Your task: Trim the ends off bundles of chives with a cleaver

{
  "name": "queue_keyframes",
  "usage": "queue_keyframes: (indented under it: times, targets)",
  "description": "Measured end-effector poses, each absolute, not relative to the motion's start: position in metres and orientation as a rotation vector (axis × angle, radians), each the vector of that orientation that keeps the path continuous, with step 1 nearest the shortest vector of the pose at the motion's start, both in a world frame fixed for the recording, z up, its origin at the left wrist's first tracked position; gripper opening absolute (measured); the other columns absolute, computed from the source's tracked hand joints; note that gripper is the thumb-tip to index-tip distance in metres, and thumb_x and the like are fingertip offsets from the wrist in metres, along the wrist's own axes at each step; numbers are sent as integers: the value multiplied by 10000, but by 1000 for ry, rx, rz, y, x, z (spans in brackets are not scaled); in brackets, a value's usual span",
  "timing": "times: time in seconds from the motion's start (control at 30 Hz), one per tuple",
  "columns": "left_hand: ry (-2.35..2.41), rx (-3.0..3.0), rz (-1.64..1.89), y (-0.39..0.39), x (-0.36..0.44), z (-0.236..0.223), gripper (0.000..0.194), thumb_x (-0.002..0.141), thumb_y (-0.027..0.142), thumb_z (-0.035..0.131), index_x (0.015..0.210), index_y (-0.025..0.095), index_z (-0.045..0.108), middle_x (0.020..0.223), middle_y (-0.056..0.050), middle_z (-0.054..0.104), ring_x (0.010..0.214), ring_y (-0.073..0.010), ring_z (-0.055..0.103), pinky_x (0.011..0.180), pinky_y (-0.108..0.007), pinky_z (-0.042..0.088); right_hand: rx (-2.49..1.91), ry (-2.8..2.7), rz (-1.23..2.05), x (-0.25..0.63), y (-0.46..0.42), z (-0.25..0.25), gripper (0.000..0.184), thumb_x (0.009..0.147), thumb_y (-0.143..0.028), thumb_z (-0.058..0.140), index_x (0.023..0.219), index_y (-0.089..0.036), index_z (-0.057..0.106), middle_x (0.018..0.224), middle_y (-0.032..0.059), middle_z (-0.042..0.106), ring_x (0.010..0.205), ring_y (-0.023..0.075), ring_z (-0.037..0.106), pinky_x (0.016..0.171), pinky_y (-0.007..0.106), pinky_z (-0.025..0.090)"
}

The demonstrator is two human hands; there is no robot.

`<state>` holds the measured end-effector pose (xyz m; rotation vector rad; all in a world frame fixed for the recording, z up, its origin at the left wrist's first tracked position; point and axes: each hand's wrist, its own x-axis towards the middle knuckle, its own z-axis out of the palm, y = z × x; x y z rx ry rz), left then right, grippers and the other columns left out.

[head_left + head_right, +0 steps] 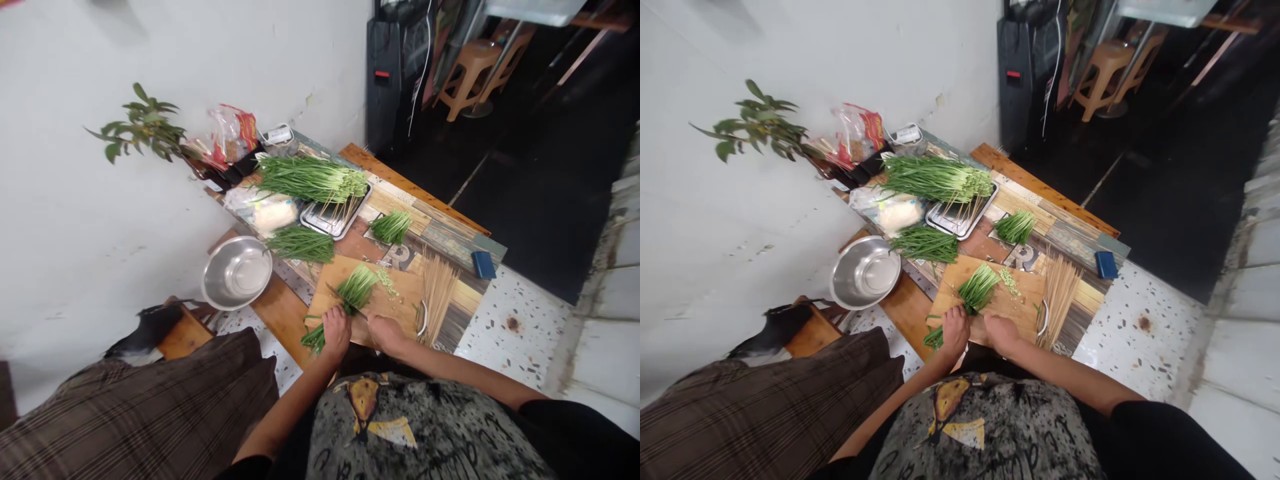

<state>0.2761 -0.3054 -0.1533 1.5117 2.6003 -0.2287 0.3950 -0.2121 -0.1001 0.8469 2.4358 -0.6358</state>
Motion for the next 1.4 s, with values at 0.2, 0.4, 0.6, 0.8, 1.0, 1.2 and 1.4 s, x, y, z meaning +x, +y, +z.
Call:
queue_keyframes:
  times: [0.2,0.4,0.6,0.8,1.0,1.2,1.4]
  targets:
    - [2524,1436,-177,-295,260,-164,281,849,106,345,966,66,597,918,-170,588,886,-265,550,757,-381,429,812,2617,-644,410,-207,-90,239,921,-297,440,1009,-117,569,727,14,638,625,126,602,573,251,457]
    - [2450,1497,-155,-298,249,-155,237,833,96,394,951,88,600,916,-145,614,881,-235,575,767,-336,438,856,2795,-644,440,-197,-76,298,947,-275,281,1001,-132,537,769,72,673,683,152,630,585,234,396]
    - [2394,1642,-219,-293,221,-112,278,861,115,343,919,115,614,862,-144,629,834,-240,582,743,-336,423,1176,2804,-499,468,-177,-62,300,937,-310,293,963,-152,546,758,87,666,678,188,637,568,253,371]
    - [2352,1901,-286,-242,146,-55,293,870,129,315,961,98,592,915,-162,599,931,-290,531,825,-415,366,1530,2603,-407,485,-164,-65,316,894,-376,379,1066,-162,537,993,113,675,759,203,659,567,260,388]
    - [2173,2098,-339,-164,69,-54,302,884,138,308,1021,149,577,1000,-142,578,1037,-255,476,929,-403,298,1741,2440,-495,493,-172,-87,361,883,-364,380,1144,-160,524,1095,118,649,801,216,662,588,277,412]
    - [2018,2094,-379,-115,36,-105,349,814,93,404,1123,165,551,1097,-112,582,1081,-217,486,971,-355,307,1918,2367,-561,484,-181,-88,341,862,-344,411,1132,-177,535,1050,91,670,749,207,659,590,272,409]
    - [1930,1977,-307,-114,32,-126,589,721,171,529,1299,214,428,1330,-86,485,1247,-229,407,1083,-415,210,1926,2479,-637,478,-180,-85,323,841,-320,427,1098,-170,553,979,87,680,767,198,653,628,271,442]
